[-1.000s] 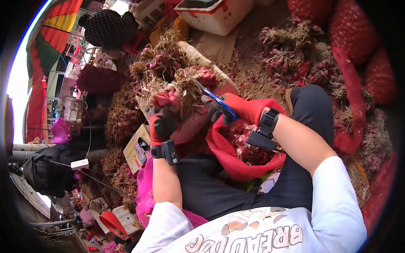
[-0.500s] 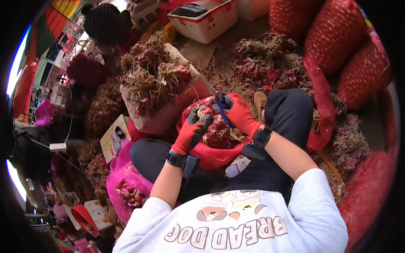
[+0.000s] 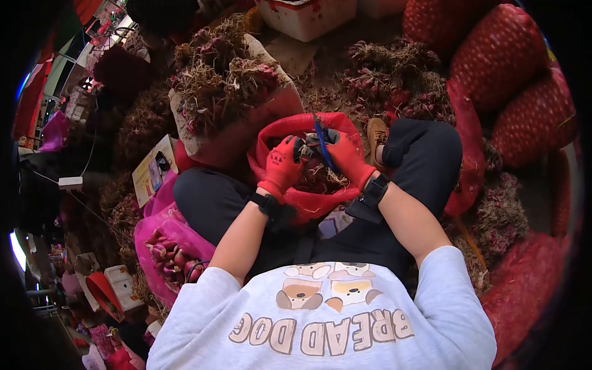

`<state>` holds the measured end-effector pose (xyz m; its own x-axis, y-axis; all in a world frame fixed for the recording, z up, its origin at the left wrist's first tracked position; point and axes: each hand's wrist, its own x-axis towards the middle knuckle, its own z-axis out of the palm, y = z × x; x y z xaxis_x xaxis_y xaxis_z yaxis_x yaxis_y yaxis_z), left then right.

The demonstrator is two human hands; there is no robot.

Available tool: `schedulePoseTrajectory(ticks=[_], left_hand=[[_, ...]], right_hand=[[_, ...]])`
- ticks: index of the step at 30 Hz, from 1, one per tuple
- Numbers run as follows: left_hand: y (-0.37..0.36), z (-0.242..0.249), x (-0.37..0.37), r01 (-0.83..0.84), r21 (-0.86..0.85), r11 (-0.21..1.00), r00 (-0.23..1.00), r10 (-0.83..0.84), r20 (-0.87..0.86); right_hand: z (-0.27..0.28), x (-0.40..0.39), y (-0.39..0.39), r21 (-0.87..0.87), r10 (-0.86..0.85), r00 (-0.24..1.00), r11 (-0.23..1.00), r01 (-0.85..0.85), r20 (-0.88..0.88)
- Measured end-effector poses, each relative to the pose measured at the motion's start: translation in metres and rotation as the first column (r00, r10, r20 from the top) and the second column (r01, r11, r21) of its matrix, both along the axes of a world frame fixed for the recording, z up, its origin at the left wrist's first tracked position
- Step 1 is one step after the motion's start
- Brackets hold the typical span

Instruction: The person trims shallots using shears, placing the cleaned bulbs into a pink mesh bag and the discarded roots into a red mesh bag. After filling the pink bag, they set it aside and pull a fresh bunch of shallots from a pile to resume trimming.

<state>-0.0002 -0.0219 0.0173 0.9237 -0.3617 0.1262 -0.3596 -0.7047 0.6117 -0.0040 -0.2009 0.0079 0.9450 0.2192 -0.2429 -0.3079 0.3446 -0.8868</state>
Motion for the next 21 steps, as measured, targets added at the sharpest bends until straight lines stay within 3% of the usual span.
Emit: schedulePoseTrajectory(ticks=[1,4,7,10,13,16,19,21], left_hand=[[0.000,0.009,-0.001,-0.006,0.102,0.995,1.000,0.003,0.024],[-0.001,0.025,0.001,-0.069,0.195,0.978,0.991,0.089,-0.097],[0.009,0.013,-0.001,0.027,0.332,0.943,0.973,0.051,-0.226],[0.009,0.008,-0.001,0.072,0.141,0.987,0.937,-0.018,-0.350],[0.018,-0.006,0.006,0.118,-0.062,0.991,0.940,-0.132,-0.314],[0.021,-0.008,0.010,0.177,-0.165,0.970,0.889,-0.230,-0.395],[0.023,-0.015,0.013,-0.174,-0.534,0.827,0.574,-0.355,-0.738],[0.027,-0.024,0.016,-0.379,-0.705,0.599,0.473,-0.530,-0.704]], right_hand=[[0.000,0.001,-0.001,-0.022,-0.008,1.000,1.000,0.008,0.011],[-0.010,0.007,-0.003,-0.095,0.012,0.998,0.995,-0.006,0.055],[-0.005,0.007,-0.002,-0.286,0.040,0.993,0.958,-0.007,0.111],[-0.021,0.012,-0.003,-0.497,0.127,0.981,0.867,-0.037,0.148],[-0.012,0.011,-0.004,-0.540,0.189,0.956,0.841,-0.040,0.222],[0.012,0.010,-0.007,-0.642,0.287,0.922,0.765,-0.058,0.258],[0.012,0.009,-0.005,-0.454,0.220,0.952,0.885,-0.103,0.214],[-0.002,0.009,-0.009,-0.480,0.184,0.965,0.874,-0.075,0.185]])
